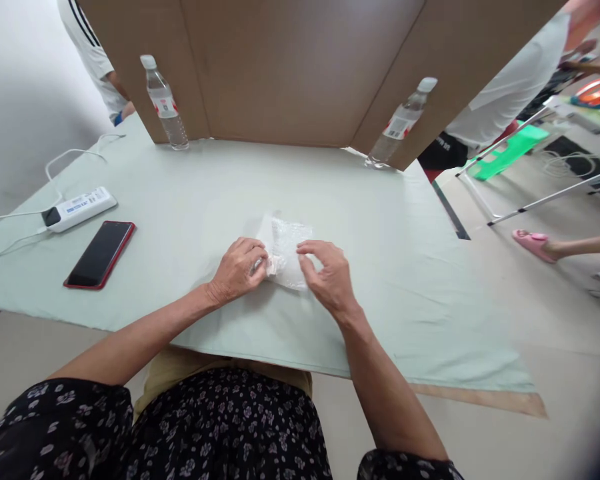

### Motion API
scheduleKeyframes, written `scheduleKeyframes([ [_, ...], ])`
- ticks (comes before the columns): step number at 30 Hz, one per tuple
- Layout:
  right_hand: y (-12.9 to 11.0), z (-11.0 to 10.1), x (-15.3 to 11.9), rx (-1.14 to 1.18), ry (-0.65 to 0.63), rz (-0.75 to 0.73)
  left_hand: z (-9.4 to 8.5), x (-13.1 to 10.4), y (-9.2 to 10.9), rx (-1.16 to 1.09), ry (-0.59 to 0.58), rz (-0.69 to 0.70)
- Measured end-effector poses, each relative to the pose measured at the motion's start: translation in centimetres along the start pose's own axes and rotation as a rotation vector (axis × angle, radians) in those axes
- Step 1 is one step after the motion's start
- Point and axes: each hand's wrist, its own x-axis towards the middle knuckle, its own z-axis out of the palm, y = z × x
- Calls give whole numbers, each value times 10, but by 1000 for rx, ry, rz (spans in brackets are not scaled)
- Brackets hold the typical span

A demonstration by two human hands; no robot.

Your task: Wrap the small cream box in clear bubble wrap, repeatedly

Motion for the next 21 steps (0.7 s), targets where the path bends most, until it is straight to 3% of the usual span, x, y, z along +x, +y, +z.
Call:
scheduleKeyframes([
  [2,7,-14,-4,3,-29,193,2,-2,-3,-49,23,21],
  [5,17,-26,-16,-51,-190,433,5,-3,-5,-109,29,40],
  [10,15,-21,-27,-20,-279,614,6,-3,-6,-95,-15,16],
  [16,-8,-4,-23,219,-256,743,9,-6,-9,-60,47,25],
  [21,-8,14,-24,370,-67,750,13,-6,-12,-70,138,106],
])
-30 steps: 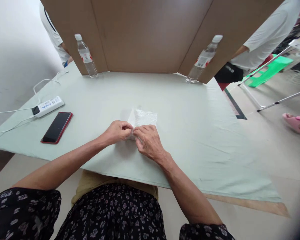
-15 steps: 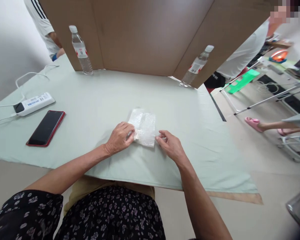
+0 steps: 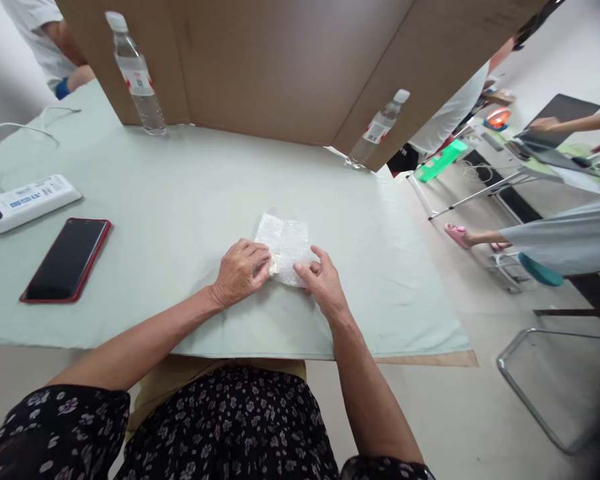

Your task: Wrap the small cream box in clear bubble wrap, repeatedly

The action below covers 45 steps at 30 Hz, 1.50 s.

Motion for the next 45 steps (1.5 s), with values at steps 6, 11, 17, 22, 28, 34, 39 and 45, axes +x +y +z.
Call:
scheduleKeyframes([
  [6,4,17,9,-225,76,-152,4,-1,-3,-22,56,59],
  [11,-9,22,7,-303,136,-237,5,-2,-2,-42,34,47],
  [17,-19,33,5,-26,84,-172,8,1,-2,-59,-4,47],
  [22,-25,46,4,66,61,-139,10,2,-3,-102,-41,19],
  [28,-20,42,-3,70,-7,-176,10,2,-2,-237,-81,-96],
  [34,-19,33,-10,-241,-120,-406,8,1,-1,-415,-49,-235],
  [39,-29,33,-10,-572,-147,-564,2,6,4,-472,-89,-457],
  [45,-28,21,-6,-391,-227,-506,9,8,8,-386,-100,-474],
])
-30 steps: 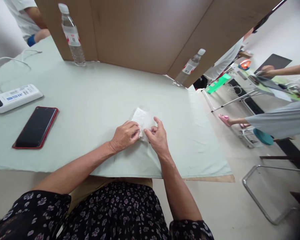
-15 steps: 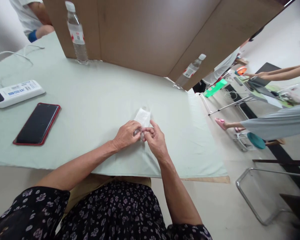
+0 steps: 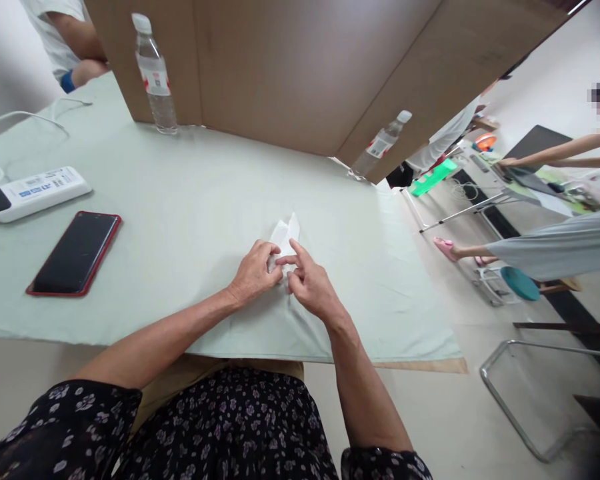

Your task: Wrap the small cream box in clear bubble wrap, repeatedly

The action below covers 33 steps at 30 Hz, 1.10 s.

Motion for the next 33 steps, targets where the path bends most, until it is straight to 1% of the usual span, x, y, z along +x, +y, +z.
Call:
scheduleKeyframes([
  [2,7,-1,0,89,126,63,2,0,-2,15,4,24],
  [4,14,-1,2,97,268,109,2,-1,-3,38,4,61],
  [5,17,0,4,77,305,115,2,-2,-3,57,7,86],
  [6,19,1,7,52,312,112,1,-2,-2,85,10,116],
  [10,25,5,19,-32,224,79,-1,-4,-3,249,-8,267],
  [11,27,5,21,-35,218,75,-2,-3,-4,285,-20,299],
  [13,32,4,24,-6,260,84,-3,-3,-5,332,-38,342],
  [15,38,-1,26,67,334,150,-3,-2,-7,348,-38,358],
  [17,46,-7,30,184,362,292,-2,-3,-9,347,-22,366],
  [19,53,-12,38,313,319,444,-1,-3,-9,343,-3,377],
  [20,56,-14,43,363,287,493,0,-4,-10,341,3,380],
  [22,58,-16,57,420,232,527,0,-4,-10,336,3,383],
  [26,56,-14,86,470,130,497,-1,-4,-10,334,-4,389],
  [29,52,-11,102,523,68,460,-1,-4,-10,332,3,417],
  [33,51,-4,113,586,70,411,0,-3,-12,306,-10,407],
])
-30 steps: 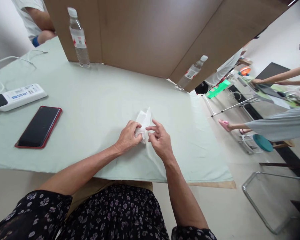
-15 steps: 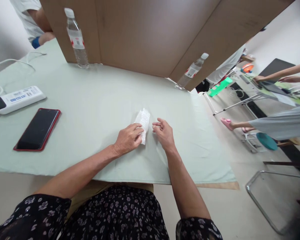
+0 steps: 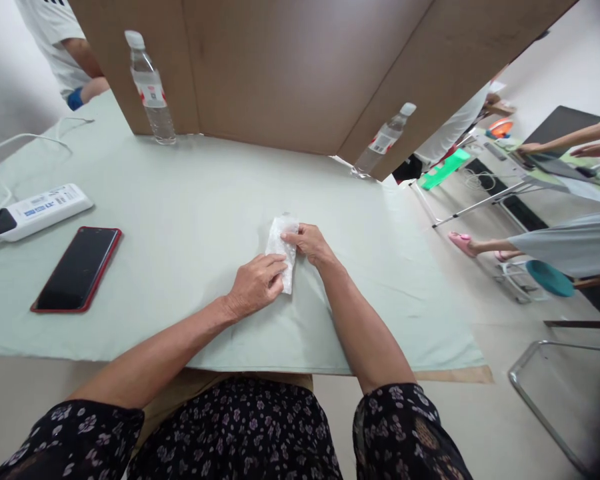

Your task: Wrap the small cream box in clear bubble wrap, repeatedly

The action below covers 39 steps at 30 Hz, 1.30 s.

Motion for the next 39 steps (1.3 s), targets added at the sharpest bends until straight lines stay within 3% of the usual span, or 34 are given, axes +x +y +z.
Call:
scheduleKeyframes([
  [4,0,5,-6,49,35,-63,1,1,-3,-56,-13,-20],
  [8,-6,5,-32,55,10,-197,0,1,-1,-83,-5,-49],
  [13,-8,4,-71,-141,24,-445,-2,-3,5,-41,117,-196],
  [17,5,6,-94,-241,-9,-546,-3,-5,-2,-54,173,-160],
  [23,25,2,-114,-509,-38,-698,-8,-3,-11,-109,-11,-175],
  [28,38,0,-119,-709,-33,-840,-10,-1,-12,-195,-54,-161],
  [32,47,4,-118,-808,11,-934,-19,-1,-19,-249,-107,-62],
  [36,47,4,-110,-798,15,-952,-30,-3,-27,-239,-218,46],
  [39,41,-1,-99,-709,-14,-854,-31,-4,-32,-249,-257,79],
])
